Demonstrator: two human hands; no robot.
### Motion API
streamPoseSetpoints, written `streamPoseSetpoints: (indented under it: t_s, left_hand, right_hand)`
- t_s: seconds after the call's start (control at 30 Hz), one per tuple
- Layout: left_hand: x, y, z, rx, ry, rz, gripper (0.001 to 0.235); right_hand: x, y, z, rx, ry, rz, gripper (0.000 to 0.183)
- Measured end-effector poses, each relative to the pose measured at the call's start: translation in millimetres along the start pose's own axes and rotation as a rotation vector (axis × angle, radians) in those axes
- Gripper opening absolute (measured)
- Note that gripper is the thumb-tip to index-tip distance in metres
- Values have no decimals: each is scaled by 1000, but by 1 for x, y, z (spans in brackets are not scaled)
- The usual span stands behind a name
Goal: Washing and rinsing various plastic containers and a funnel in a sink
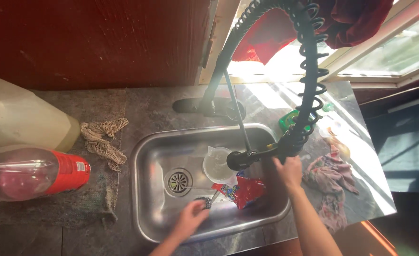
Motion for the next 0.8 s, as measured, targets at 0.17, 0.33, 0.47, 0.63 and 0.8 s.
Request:
streamPoseSetpoints:
  t_s: [0.17,0.33,0.47,0.63,0.8]
  left_hand:
    - [-92,55,-102,388,-467,92,105]
    - [-120,129,-13,326,-528,-91,19]
    - [-77,105,-35,149,-325,-17,36]
    - [-20,107,-20,269,-84,-174,60]
    - [-1,36,-134,495,621,5,67]
  right_hand:
    - [59,-49,176,47,901,488,67]
    - [15,-57,200,-59,1229,790,59]
    - [-25,-64,196,-350,1528,983,34]
    - [-72,-54,151,461,456,812,22]
    - [40,-47,190,-228,1330,1001,25]
Point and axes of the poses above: each hand's wrist, its own y-axis towards the middle knuckle, its own x-axis out of the back of the hand, z = x × y, the point moved 6 cm from there along y, towards the middle knuckle, and after that the axes turned 6 degrees about z, right-handed, at the moved point
